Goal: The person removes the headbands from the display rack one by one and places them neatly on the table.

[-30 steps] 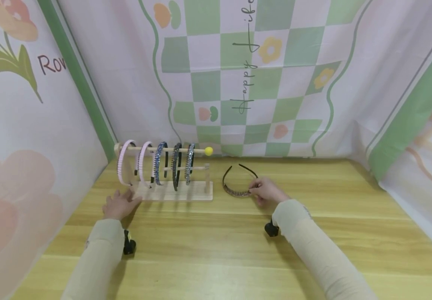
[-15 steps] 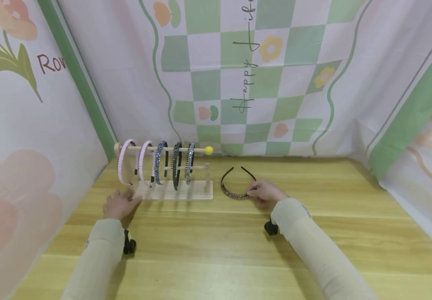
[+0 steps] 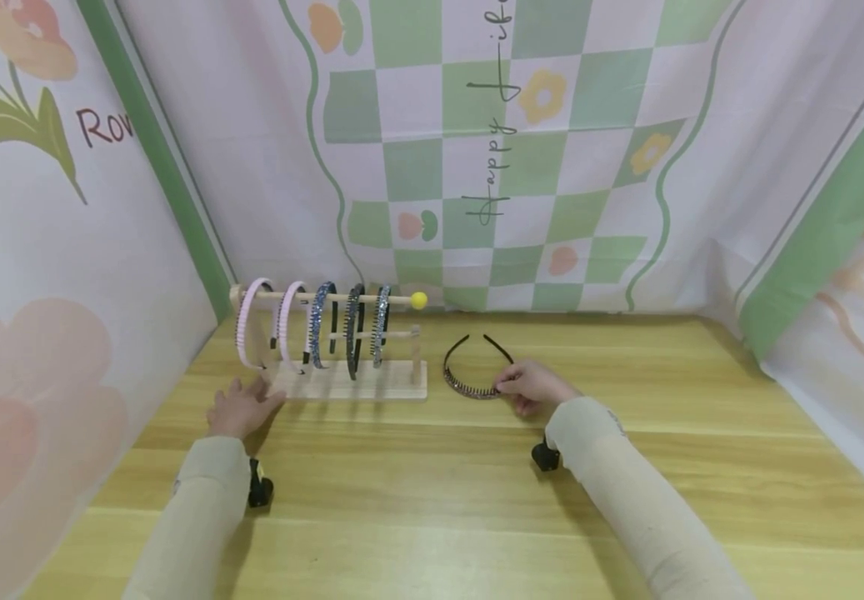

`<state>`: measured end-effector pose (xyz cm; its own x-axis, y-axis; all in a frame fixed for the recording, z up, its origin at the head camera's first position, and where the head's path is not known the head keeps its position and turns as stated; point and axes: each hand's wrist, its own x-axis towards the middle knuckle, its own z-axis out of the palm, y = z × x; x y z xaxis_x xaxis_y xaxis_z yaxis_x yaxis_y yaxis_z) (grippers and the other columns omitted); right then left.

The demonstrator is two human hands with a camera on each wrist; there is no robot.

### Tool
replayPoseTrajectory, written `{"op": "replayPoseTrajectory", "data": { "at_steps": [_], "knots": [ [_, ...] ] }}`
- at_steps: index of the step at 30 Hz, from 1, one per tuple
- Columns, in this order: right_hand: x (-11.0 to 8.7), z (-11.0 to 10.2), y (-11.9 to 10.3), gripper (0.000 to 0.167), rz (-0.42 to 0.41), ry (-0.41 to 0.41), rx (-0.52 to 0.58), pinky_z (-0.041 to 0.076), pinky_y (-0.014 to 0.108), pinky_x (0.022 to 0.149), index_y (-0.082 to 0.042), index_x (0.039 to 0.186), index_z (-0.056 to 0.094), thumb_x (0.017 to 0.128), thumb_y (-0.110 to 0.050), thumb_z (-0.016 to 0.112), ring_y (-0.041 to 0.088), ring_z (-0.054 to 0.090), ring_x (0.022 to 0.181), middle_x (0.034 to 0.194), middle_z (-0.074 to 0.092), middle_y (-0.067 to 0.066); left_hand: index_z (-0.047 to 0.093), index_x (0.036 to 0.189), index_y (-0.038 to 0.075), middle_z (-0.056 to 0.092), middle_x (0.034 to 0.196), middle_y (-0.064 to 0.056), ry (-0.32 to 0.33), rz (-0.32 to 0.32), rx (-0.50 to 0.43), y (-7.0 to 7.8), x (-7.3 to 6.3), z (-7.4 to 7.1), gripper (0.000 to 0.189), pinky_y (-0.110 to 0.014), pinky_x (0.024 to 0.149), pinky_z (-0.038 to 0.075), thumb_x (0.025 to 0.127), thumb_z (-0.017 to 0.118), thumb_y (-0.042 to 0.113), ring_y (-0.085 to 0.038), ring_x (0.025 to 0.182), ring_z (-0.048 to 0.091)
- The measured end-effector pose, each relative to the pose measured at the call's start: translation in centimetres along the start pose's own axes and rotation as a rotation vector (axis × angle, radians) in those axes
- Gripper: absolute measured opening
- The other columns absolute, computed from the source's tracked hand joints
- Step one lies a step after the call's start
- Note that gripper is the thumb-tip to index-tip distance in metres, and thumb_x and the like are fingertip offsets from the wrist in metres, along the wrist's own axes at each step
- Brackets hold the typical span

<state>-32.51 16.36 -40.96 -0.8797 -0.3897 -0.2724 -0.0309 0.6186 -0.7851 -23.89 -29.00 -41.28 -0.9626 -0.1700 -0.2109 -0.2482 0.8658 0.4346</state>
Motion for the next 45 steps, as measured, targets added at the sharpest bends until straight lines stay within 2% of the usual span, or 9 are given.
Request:
{"op": "replayPoseTrajectory", "data": {
  "at_steps": [8,12,16,19,23,30,36,40,45],
  "knots": [
    [0.0,-1.0,-0.2,0.037,-0.050,0.016,-0.032,0.052,0.031,0.048,0.006,0.125,0.050,0.092,-0.012,0.055,0.015,0.054,0.046,0.066,0.055,0.014,0.022,0.144,0.005,0.002,0.143,-0.037,0.009,0.004,0.004,0.0,0.0,0.0,0.076,-0.072,0.093,0.009,0.092,0.038,0.057,-0.060,0.124,0.002],
    [0.0,-1.6,-1.0,0.044,-0.038,0.043,-0.048,0.052,0.033,0.049,0.005,0.131,0.044,0.093,-0.013,0.055,0.016,0.054,0.047,0.069,0.056,0.018,0.023,0.144,0.005,0.003,0.142,-0.037,0.006,0.008,0.009,0.0,0.1,0.1,0.074,-0.072,0.093,0.009,0.092,0.038,0.056,-0.061,0.123,0.003],
    [-0.1,-2.2,-2.0,0.047,-0.029,0.053,-0.032,0.053,0.039,0.053,0.004,0.134,0.039,0.093,-0.014,0.054,0.019,0.056,0.051,0.080,0.057,0.024,0.023,0.144,0.005,0.002,0.142,-0.037,0.003,0.009,0.005,0.0,0.2,0.2,0.075,-0.072,0.093,0.009,0.092,0.038,0.056,-0.061,0.122,0.003],
    [0.0,-2.7,-2.9,0.048,-0.040,0.060,-0.016,0.054,0.041,0.057,0.003,0.135,0.038,0.093,-0.013,0.054,0.021,0.057,0.055,0.087,0.056,0.025,0.022,0.145,0.005,0.001,0.143,-0.037,0.001,0.005,-0.006,-0.1,0.3,0.3,0.075,-0.071,0.094,0.007,0.092,0.038,0.056,-0.061,0.123,0.001],
    [0.1,-3.3,-4.1,0.046,-0.061,0.089,-0.026,0.055,0.041,0.058,0.002,0.134,0.040,0.092,-0.011,0.055,0.023,0.058,0.058,0.089,0.054,0.021,0.022,0.144,0.005,0.001,0.143,-0.037,0.003,0.005,-0.013,-0.1,0.3,0.2,0.075,-0.071,0.094,0.006,0.092,0.039,0.056,-0.061,0.124,0.000],
    [0.2,-4.2,-5.6,0.047,-0.119,0.115,-0.078,0.054,0.045,0.062,0.001,0.135,0.040,0.093,-0.013,0.055,0.029,0.060,0.062,0.094,0.057,0.020,0.024,0.144,0.005,0.004,0.142,-0.037,0.015,0.016,0.016,0.0,0.0,0.1,0.074,-0.071,0.092,0.014,0.092,0.040,0.055,-0.061,0.122,0.007],
    [0.2,-5.1,-7.6,0.049,-0.128,0.114,-0.068,0.055,0.041,0.061,-0.001,0.137,0.037,0.094,-0.016,0.054,0.024,0.058,0.062,0.101,0.055,0.022,0.024,0.144,0.004,0.004,0.142,-0.037,0.016,0.017,0.017,-0.1,0.2,0.1,0.074,-0.071,0.092,0.015,0.092,0.040,0.055,-0.061,0.121,0.008],
    [0.1,-5.6,-9.2,0.049,-0.127,0.125,-0.076,0.054,0.042,0.063,-0.002,0.138,0.037,0.094,-0.015,0.054,0.021,0.057,0.061,0.109,0.053,0.024,0.024,0.144,0.005,0.003,0.142,-0.037,0.011,0.013,0.010,0.0,0.1,0.0,0.074,-0.071,0.092,0.014,0.092,0.040,0.055,-0.061,0.122,0.007],
    [0.1,-6.0,-11.2,0.047,-0.146,0.145,-0.062,0.054,0.038,0.059,-0.002,0.137,0.038,0.093,-0.012,0.054,0.017,0.054,0.054,0.108,0.053,0.023,0.024,0.144,0.004,0.003,0.142,-0.038,0.015,0.019,0.016,0.0,0.0,-0.2,0.074,-0.072,0.092,0.013,0.092,0.040,0.055,-0.062,0.121,0.005]
  ]
}}
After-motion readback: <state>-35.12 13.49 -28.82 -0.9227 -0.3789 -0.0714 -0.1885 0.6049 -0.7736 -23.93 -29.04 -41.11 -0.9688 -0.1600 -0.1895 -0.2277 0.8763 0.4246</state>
